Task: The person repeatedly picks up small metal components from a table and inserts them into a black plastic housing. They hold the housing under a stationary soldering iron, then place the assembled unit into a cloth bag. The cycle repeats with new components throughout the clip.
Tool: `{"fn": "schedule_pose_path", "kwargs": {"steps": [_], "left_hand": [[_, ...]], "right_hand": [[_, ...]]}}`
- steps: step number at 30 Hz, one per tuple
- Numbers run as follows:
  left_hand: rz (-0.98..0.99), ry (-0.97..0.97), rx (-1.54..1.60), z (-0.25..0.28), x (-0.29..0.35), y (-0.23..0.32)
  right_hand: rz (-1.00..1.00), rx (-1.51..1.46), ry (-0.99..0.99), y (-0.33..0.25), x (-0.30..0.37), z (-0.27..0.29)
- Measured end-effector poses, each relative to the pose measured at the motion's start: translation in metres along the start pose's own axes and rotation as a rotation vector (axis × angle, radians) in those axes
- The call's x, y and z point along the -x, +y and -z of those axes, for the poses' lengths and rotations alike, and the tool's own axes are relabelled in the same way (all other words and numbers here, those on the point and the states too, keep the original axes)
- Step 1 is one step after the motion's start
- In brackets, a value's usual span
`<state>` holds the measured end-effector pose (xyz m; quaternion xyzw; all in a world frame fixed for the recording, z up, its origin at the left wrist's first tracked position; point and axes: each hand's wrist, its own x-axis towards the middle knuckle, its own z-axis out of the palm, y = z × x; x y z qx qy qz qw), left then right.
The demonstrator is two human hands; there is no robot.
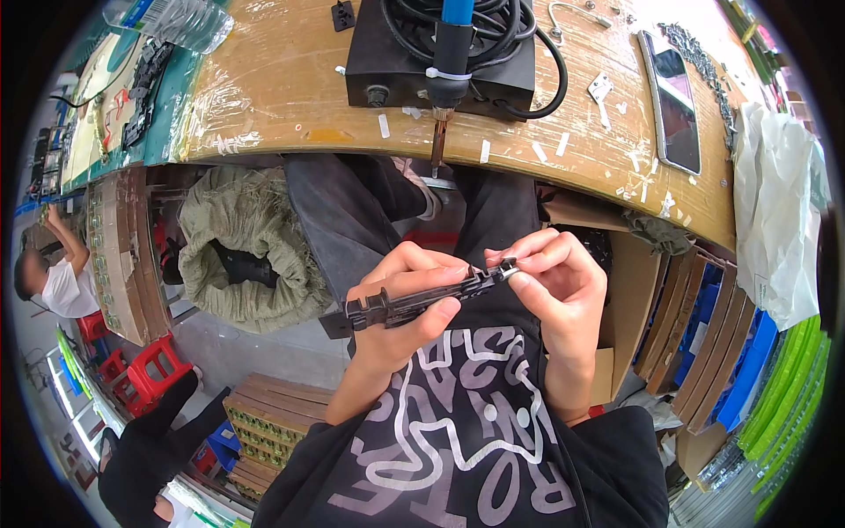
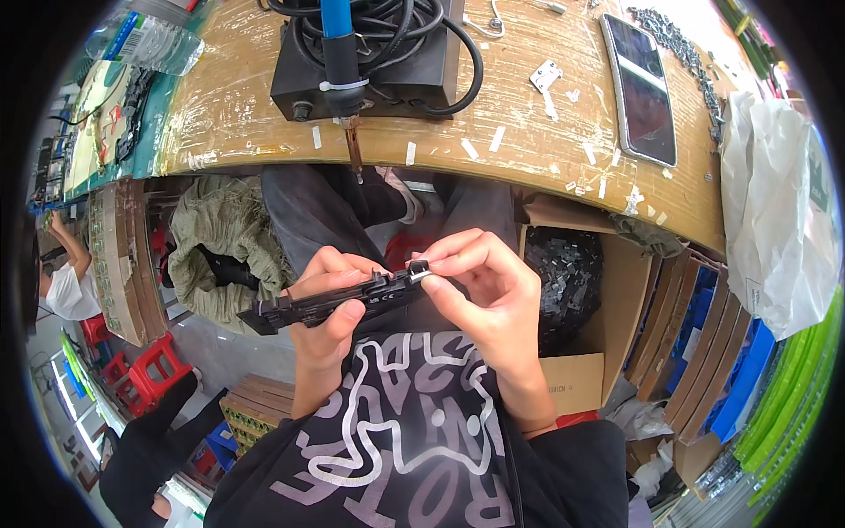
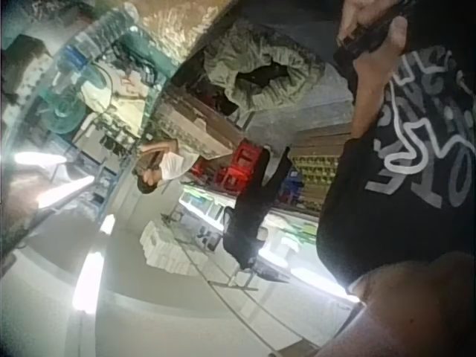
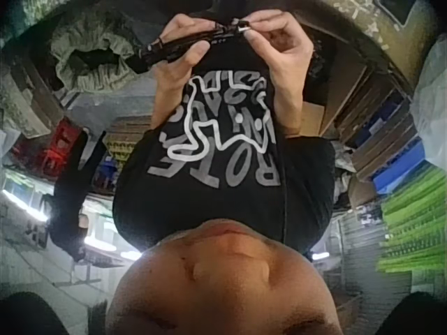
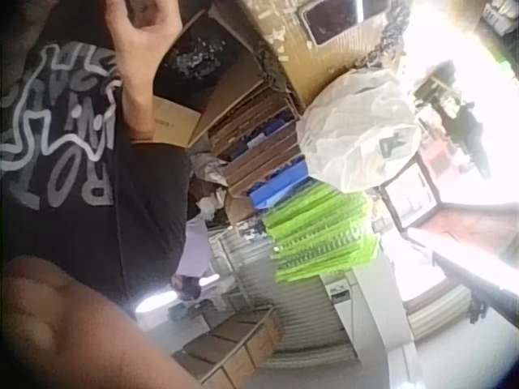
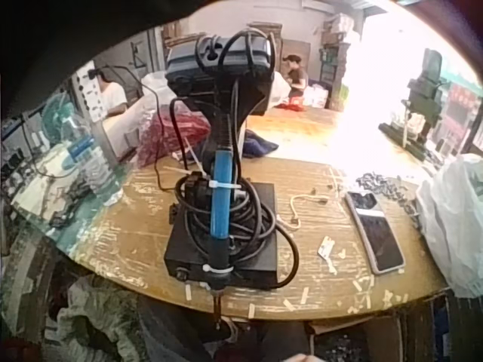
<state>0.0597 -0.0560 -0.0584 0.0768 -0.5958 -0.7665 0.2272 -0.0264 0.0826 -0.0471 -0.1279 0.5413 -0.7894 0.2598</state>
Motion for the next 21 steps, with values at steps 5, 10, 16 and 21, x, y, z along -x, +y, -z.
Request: {"fn": "schedule_pose_path", "kwargs": {"steps": [5,10,16,21], "left_hand": [[-0.029,-0.015,-0.019,-0.001,0.001,0.001],[-0.106,-0.141,0.013,0.009,0.0,-0.004],[0.459,-0.018,0.371,0.014,-0.003,0.007],[0.873,-0.102,0.486,0.031,0.004,-0.019]], "right_hand": [[-0.011,-0.044,0.013,-0.001,0.0,-0.003],[-0.079,0.156,-0.126,-0.008,0.0,0.0],[0.108,0.097,-0.08,0.005,-0.008,0.008],[0.187,0.37,-0.308,0.021,-0.022,0.008]]}}
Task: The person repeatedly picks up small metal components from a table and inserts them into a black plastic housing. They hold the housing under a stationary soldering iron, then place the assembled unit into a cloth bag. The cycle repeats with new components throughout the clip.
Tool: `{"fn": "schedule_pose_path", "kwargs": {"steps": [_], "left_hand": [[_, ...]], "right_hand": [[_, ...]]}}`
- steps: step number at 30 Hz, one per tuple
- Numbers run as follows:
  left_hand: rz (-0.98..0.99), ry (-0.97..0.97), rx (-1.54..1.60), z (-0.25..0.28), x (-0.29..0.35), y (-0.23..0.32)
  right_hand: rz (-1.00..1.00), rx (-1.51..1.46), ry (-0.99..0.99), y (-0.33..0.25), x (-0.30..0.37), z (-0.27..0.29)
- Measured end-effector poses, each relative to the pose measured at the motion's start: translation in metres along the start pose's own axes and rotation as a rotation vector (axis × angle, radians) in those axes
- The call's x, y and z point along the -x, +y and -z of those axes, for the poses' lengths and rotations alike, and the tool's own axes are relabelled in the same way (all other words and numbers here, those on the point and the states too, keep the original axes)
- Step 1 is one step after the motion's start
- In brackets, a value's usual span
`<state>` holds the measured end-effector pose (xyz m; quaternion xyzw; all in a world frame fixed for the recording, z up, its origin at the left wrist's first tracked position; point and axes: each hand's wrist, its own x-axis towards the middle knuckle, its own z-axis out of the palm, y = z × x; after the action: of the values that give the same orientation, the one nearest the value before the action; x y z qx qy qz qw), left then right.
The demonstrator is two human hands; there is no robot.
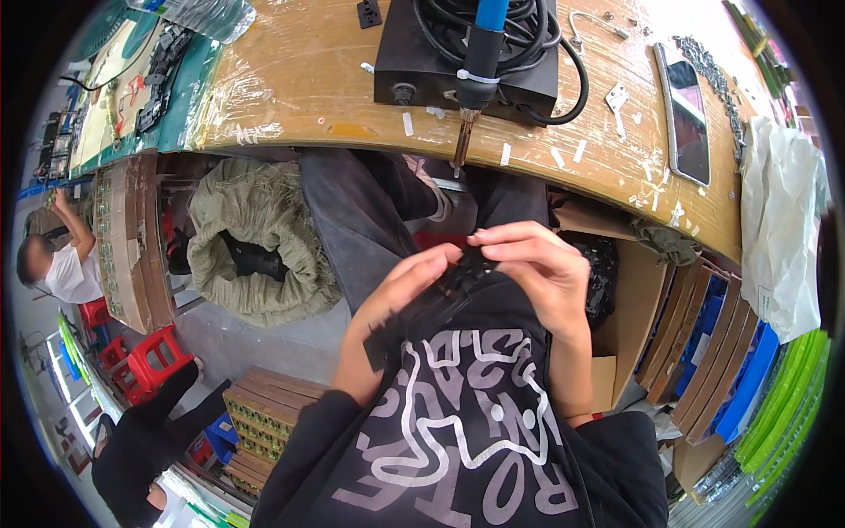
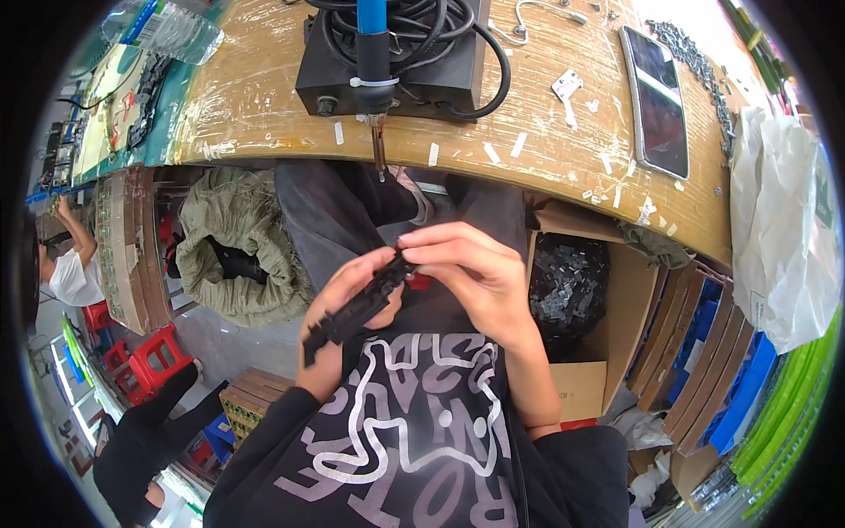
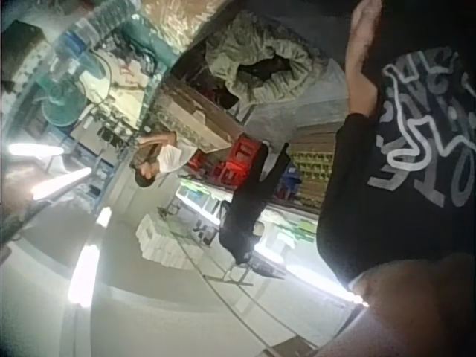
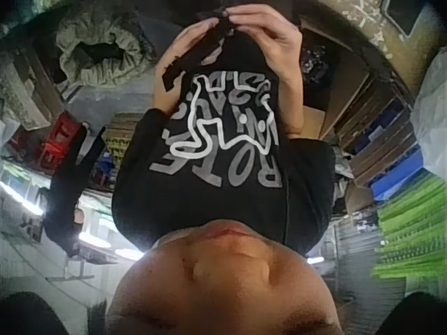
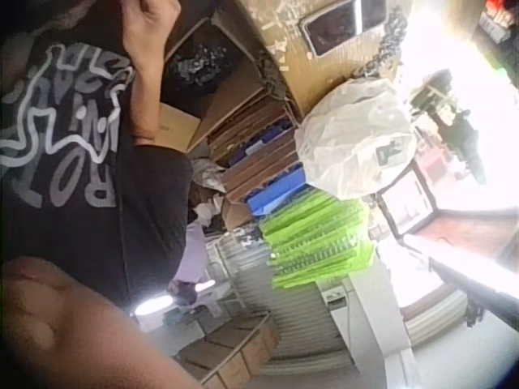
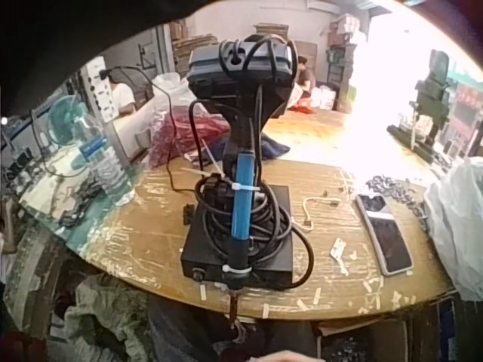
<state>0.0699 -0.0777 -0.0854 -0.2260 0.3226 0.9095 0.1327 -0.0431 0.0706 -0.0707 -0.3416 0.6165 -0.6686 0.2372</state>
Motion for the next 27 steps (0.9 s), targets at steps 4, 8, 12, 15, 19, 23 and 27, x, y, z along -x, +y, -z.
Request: {"fn": "schedule_pose_path", "kwargs": {"steps": [4,8,12,15,19,23,27], "left_hand": [[0.149,-0.377,0.224,0.016,-0.011,0.001],[-0.226,0.139,-0.078,-0.02,-0.013,0.011],[-0.468,0.348,-0.229,-0.022,-0.021,0.014],[-0.544,0.352,-0.3,-0.023,-0.025,0.017],[-0.519,0.308,-0.304,-0.024,-0.029,0.016],[-0.501,0.299,-0.276,-0.028,-0.027,0.019],[-0.492,0.304,-0.28,-0.029,-0.025,0.021]], "right_hand": [[-0.045,-0.082,0.037,0.014,-0.003,-0.011],[-0.09,-0.038,0.218,0.016,-0.005,-0.019],[-0.384,-0.373,0.232,0.005,-0.006,-0.022],[-0.62,-0.534,0.02,-0.002,0.0,-0.019],[-0.652,-0.573,0.032,-0.006,0.005,-0.019],[-0.586,-0.595,0.037,-0.009,0.005,-0.02],[-0.585,-0.575,0.032,-0.012,0.003,-0.021]]}}
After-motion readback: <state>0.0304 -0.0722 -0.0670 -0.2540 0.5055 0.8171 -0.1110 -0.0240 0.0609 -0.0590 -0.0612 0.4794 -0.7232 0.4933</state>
